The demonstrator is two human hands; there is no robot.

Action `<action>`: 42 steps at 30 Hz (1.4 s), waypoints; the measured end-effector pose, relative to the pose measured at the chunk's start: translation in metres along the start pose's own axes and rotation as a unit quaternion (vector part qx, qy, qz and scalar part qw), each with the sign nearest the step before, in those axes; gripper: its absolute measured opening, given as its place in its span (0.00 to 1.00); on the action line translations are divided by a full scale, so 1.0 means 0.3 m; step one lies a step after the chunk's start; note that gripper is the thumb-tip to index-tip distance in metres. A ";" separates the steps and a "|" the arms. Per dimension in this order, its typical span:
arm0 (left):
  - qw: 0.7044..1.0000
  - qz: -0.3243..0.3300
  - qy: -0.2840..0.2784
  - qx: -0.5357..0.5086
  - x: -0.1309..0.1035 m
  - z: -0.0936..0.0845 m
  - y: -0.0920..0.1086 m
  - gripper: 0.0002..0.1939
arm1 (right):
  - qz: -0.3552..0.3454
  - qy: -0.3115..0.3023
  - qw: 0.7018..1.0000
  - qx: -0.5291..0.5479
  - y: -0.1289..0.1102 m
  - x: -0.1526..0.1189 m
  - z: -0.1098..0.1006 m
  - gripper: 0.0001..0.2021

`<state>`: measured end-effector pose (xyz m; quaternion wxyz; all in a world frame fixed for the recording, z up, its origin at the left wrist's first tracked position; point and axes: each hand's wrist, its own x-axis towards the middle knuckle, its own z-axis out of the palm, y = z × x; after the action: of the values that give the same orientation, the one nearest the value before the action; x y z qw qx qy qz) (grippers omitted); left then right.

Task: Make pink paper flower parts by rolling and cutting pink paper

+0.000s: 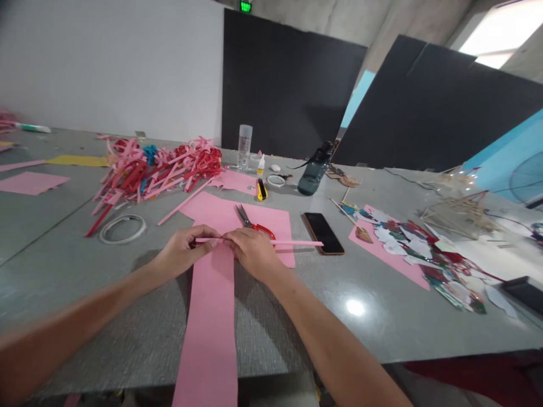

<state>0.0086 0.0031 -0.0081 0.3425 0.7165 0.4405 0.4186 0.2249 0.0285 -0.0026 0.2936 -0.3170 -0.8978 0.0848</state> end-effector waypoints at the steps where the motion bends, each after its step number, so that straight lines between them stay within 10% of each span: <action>1: 1.000 0.001 0.000 0.000 0.000 0.000 0.001 0.09 | 0.002 -0.001 1.000 0.000 -0.001 0.000 -0.001 0.10; 42: 0.998 -0.010 0.000 -0.067 -0.002 0.003 0.022 0.11 | 0.014 0.043 0.998 0.039 -0.002 -0.002 -0.004 0.07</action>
<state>0.0116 -0.0001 -0.0030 0.3936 0.6875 0.4189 0.4437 0.2257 0.0278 -0.0017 0.3429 -0.3211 -0.8759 0.1103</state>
